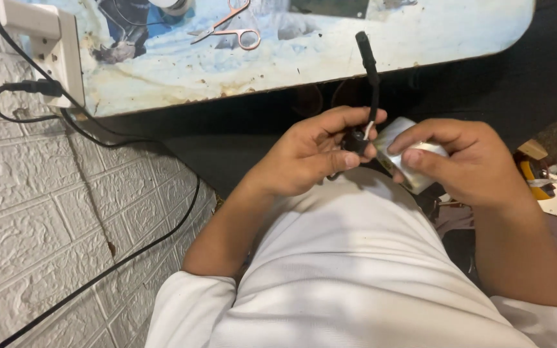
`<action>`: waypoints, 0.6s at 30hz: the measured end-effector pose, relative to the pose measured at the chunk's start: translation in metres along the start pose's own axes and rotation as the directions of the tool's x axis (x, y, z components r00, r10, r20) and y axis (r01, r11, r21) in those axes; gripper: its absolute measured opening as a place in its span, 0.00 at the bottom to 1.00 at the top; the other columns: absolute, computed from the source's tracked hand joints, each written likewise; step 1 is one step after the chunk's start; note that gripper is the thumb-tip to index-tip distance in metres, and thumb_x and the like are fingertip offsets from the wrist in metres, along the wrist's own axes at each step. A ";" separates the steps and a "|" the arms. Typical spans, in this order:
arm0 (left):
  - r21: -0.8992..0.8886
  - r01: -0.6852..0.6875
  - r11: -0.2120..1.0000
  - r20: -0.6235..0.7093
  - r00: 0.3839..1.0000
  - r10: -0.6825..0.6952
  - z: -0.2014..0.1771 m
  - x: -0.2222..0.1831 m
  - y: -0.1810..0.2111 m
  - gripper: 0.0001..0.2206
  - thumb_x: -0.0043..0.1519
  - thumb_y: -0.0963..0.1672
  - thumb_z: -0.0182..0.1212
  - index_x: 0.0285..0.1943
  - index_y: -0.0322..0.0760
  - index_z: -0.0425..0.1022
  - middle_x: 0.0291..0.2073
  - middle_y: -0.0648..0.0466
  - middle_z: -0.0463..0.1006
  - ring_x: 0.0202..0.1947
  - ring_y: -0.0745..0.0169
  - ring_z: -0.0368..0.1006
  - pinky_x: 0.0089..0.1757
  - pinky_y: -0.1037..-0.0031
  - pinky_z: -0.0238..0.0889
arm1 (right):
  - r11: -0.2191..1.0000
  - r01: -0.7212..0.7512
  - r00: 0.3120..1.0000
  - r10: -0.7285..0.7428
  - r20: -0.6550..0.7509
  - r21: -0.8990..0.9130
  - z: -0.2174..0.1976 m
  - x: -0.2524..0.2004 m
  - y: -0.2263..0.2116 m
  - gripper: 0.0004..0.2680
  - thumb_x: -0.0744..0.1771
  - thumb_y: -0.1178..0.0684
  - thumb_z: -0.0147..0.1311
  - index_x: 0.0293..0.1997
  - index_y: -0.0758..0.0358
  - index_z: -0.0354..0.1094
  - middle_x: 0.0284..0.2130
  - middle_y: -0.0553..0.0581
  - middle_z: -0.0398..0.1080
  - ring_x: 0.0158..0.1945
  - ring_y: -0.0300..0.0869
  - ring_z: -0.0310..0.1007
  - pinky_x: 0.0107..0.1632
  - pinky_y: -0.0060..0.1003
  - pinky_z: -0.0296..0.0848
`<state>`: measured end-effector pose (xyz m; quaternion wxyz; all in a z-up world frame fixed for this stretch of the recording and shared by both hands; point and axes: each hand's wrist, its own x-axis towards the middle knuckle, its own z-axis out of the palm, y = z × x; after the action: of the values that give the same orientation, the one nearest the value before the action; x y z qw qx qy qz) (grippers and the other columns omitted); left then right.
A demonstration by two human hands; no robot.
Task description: Repairing an electronic power cable by wrapping the connection point with adhesive tape for insulation and reinforcement.
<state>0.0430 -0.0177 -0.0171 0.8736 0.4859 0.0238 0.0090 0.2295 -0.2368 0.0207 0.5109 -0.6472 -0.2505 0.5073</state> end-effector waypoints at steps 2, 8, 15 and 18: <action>-0.228 -0.073 0.971 -0.075 0.996 0.058 0.007 -0.002 -0.024 0.23 0.77 0.38 0.65 0.81 0.26 0.69 0.65 0.43 0.77 0.67 0.47 0.83 0.69 0.64 0.80 | 1.000 0.012 0.997 -0.012 -0.071 0.000 0.001 0.000 -0.004 0.07 0.72 0.58 0.59 0.51 0.71 0.78 0.38 0.66 0.82 0.36 0.48 0.86 0.40 0.40 0.87; 0.022 0.113 0.993 -0.128 0.986 -0.109 0.025 -0.009 -0.031 0.31 0.74 0.45 0.70 0.86 0.43 0.64 0.59 0.52 0.84 0.48 0.64 0.86 0.38 0.79 0.76 | 0.983 -0.057 0.985 0.027 -0.170 -0.172 -0.003 -0.002 -0.007 0.10 0.69 0.52 0.66 0.56 0.62 0.79 0.34 0.56 0.82 0.38 0.38 0.83 0.45 0.33 0.83; 0.123 0.063 0.990 -0.240 0.970 -0.032 0.039 -0.008 -0.016 0.25 0.70 0.40 0.74 0.77 0.38 0.73 0.57 0.50 0.87 0.58 0.63 0.85 0.65 0.73 0.79 | 0.950 -0.008 0.993 -0.028 -0.112 -0.312 -0.003 -0.007 -0.026 0.20 0.61 0.59 0.77 0.58 0.60 0.78 0.48 0.56 0.83 0.51 0.40 0.83 0.52 0.34 0.81; 0.198 0.112 0.974 -0.325 0.945 -0.043 0.044 -0.008 -0.012 0.22 0.68 0.43 0.75 0.71 0.39 0.77 0.59 0.54 0.84 0.62 0.66 0.82 0.65 0.75 0.77 | 0.951 0.050 0.975 -0.113 -0.193 -0.305 0.008 -0.012 -0.021 0.14 0.60 0.55 0.79 0.47 0.62 0.82 0.43 0.55 0.80 0.46 0.38 0.78 0.48 0.33 0.74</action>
<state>0.0372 -0.0616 -0.0041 0.8004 0.5680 0.1848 0.0503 0.2222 -0.2364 0.0452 0.4515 -0.7553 -0.2959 0.3716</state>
